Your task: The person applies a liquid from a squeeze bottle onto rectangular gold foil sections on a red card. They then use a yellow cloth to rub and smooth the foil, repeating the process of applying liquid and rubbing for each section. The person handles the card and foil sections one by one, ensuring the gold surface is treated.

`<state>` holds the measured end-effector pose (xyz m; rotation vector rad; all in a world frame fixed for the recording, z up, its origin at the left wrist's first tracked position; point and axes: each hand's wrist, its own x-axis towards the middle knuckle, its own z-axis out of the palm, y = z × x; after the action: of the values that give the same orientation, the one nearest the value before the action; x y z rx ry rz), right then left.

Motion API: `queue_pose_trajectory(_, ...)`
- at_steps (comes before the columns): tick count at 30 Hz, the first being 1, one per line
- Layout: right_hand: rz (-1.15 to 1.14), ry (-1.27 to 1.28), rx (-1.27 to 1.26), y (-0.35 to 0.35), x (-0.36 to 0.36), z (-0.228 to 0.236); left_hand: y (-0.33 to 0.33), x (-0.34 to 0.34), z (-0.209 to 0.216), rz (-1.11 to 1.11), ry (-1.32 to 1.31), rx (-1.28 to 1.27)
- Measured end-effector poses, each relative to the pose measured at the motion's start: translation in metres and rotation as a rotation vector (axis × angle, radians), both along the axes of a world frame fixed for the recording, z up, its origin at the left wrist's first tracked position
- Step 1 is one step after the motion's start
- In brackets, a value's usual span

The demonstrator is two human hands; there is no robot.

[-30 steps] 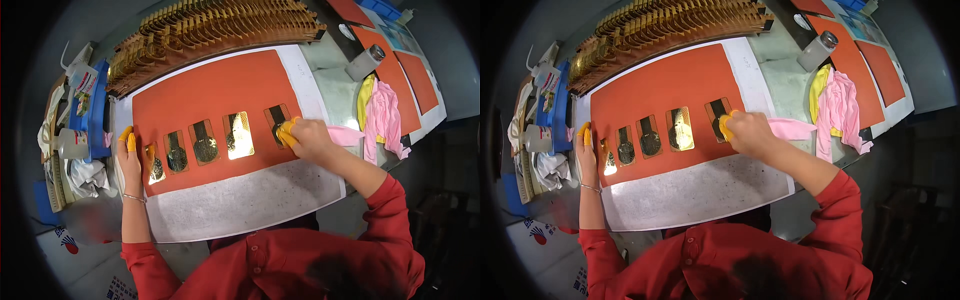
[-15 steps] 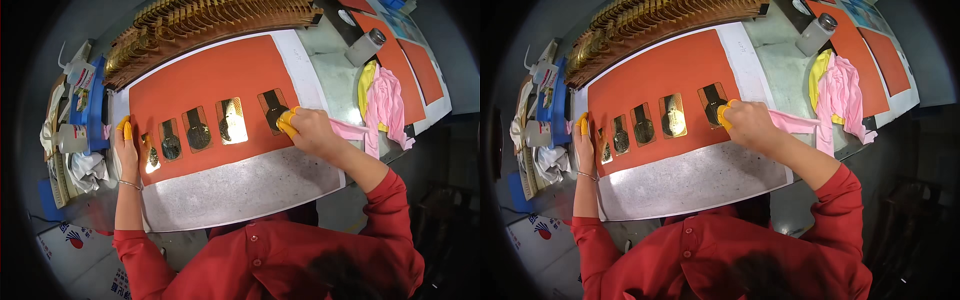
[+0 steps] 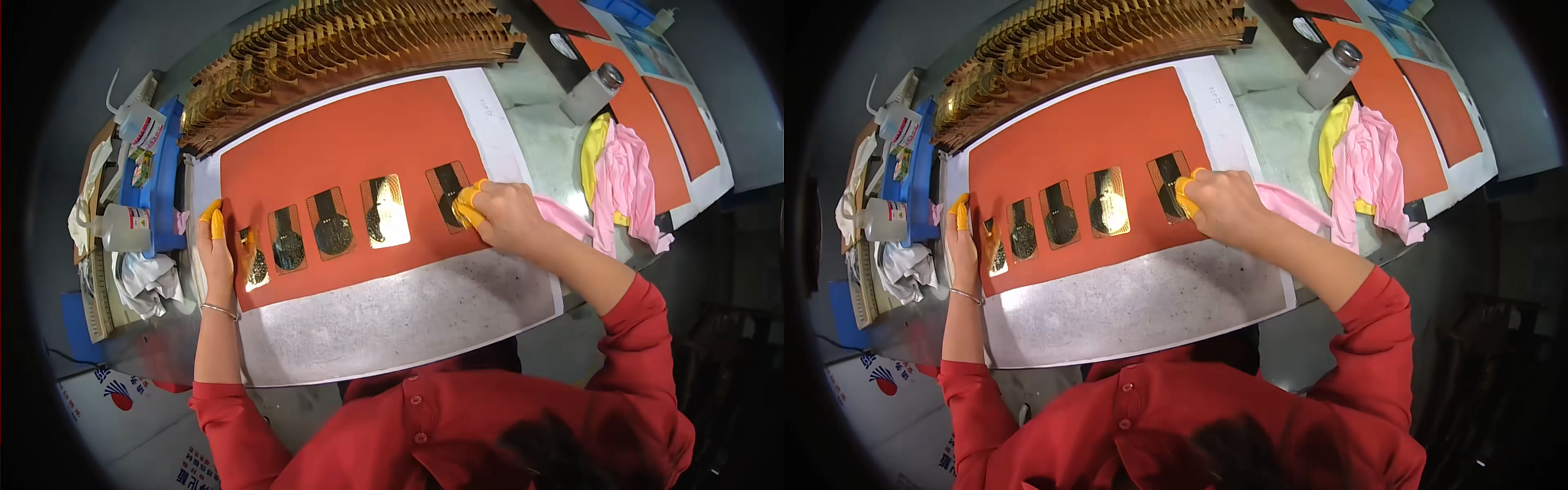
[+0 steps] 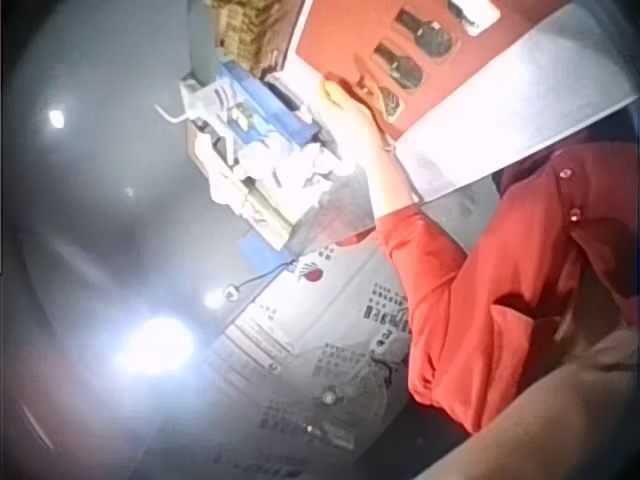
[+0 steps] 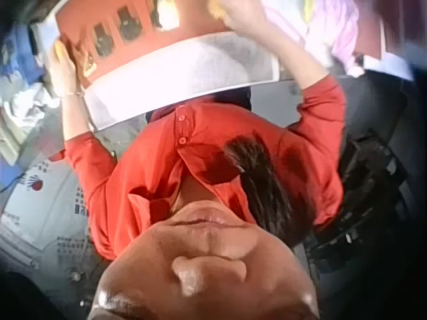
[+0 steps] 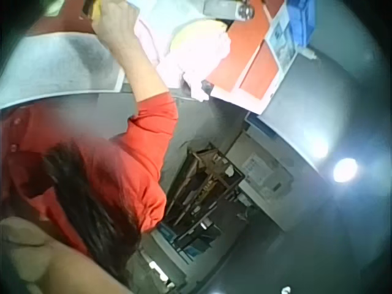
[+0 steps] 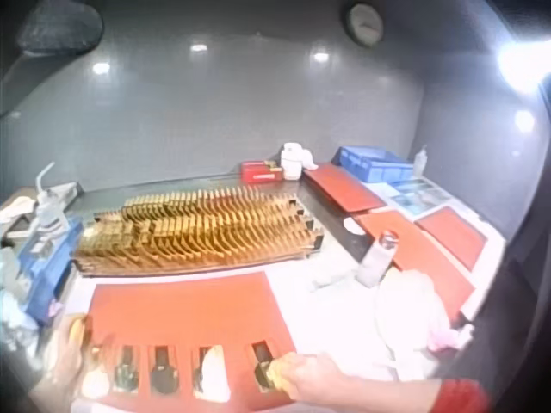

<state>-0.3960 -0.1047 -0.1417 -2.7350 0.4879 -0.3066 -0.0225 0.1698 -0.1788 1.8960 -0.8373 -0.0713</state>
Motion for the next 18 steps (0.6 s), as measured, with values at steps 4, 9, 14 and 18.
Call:
queue_pose_trajectory(4,-0.031,-0.042,-0.135,-0.020,0.025,0.006,-0.009,-0.015,0.012,-0.018,-0.030,0.072)
queue_pose_trajectory(9,0.024,-0.047,-0.109,-0.009,0.008,0.003,0.006,-0.002,0.000,-0.003,-0.025,0.043)
queue_pose_trajectory(14,-0.014,-0.073,-0.188,-0.021,0.010,0.001,-0.010,-0.009,0.007,-0.024,-0.065,0.095)
queue_pose_trajectory(18,-0.002,-0.023,-0.131,-0.018,0.002,-0.001,-0.002,-0.003,0.002,-0.044,-0.070,0.079)
